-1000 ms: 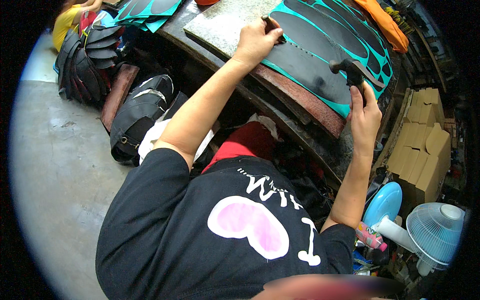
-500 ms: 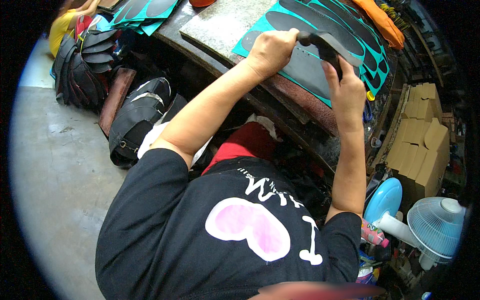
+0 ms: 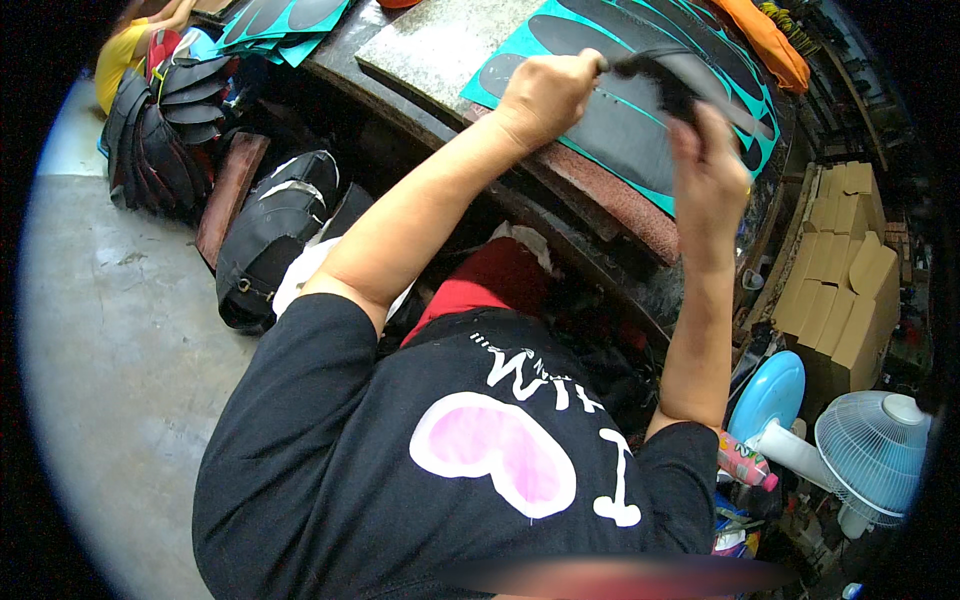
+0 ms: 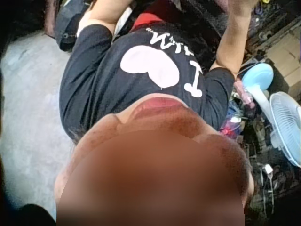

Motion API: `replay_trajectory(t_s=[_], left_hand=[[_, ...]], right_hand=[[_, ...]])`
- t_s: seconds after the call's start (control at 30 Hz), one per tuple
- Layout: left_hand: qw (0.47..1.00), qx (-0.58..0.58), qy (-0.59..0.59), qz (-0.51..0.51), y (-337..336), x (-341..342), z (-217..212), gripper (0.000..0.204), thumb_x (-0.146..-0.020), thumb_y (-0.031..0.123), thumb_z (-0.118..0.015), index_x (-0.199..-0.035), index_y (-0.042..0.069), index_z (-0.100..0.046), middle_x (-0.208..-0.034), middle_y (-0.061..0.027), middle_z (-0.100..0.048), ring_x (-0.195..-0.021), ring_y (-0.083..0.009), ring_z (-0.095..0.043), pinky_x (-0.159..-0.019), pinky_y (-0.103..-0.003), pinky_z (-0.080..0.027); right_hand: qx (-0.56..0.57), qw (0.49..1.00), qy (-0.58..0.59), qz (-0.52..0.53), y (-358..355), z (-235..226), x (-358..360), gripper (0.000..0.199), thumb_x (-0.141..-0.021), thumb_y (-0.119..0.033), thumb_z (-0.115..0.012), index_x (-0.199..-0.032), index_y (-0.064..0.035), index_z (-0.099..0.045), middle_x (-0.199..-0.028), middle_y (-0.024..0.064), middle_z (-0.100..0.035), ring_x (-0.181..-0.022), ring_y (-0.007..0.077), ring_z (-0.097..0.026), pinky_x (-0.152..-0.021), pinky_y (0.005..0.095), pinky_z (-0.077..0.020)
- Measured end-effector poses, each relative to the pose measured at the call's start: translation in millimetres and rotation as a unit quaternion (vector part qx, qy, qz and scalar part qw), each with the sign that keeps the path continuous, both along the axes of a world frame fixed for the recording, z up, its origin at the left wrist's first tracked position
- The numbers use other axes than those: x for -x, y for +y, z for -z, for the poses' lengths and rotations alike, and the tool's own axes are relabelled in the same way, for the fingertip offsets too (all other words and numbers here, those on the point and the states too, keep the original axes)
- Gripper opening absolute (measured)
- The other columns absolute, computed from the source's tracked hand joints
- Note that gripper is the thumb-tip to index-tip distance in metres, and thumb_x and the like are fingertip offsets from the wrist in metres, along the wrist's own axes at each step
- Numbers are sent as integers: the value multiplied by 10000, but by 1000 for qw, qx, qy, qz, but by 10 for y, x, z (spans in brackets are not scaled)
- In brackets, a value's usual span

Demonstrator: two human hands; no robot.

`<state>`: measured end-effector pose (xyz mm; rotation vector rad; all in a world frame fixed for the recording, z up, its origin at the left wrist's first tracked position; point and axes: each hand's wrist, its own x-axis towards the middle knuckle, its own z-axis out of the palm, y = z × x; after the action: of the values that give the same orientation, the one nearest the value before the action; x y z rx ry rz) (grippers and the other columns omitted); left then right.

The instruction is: The person repeatedly hammers small fasteners into teal and black insoles placed on a workbench. They pick up each insole, position it, and strike the fasteners with a hammer, then set the insole aside and continue with the next one.

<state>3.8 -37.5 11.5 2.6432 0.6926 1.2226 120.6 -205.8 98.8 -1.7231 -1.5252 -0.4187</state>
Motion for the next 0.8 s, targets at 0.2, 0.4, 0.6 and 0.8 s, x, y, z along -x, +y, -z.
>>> replay_trajectory(t_s=[0.2,0.4,0.6,0.8], left_hand=[[904,360,-227,41,133,-22,70,164,-832,177,-714,-874,38,-639,-756,-135,-681,-692,-263,-686,-663,-347,-543],[987,129,-86,33,83,-9,-18,144,-874,151,-673,-944,33,-628,-785,-137,-691,-702,-239,-699,-657,-327,-548],[993,62,-98,12,-10,-101,-5,138,-839,103,-651,-932,40,-571,-727,-165,-663,-706,-324,-679,-628,-397,-543],[959,226,-159,52,130,-94,51,190,-823,175,-713,-889,17,-630,-796,-156,-694,-724,-272,-698,-666,-344,-549]], right_hand=[[80,982,160,58,-162,74,-253,370,-931,-389,-618,-1156,-95,-635,-892,188,-683,-744,300,-682,-681,364,-516],[-98,987,121,-36,-299,-229,-34,286,-963,-218,-613,-1170,-21,-622,-735,27,-614,-600,60,-545,-520,219,-436],[109,982,125,85,-123,174,-164,375,-924,-394,-613,-1138,-87,-629,-862,190,-679,-790,363,-669,-664,396,-514],[-26,984,176,-18,-374,-225,-239,338,-936,-274,-652,-1164,-27,-623,-739,40,-648,-609,91,-567,-558,247,-461]])
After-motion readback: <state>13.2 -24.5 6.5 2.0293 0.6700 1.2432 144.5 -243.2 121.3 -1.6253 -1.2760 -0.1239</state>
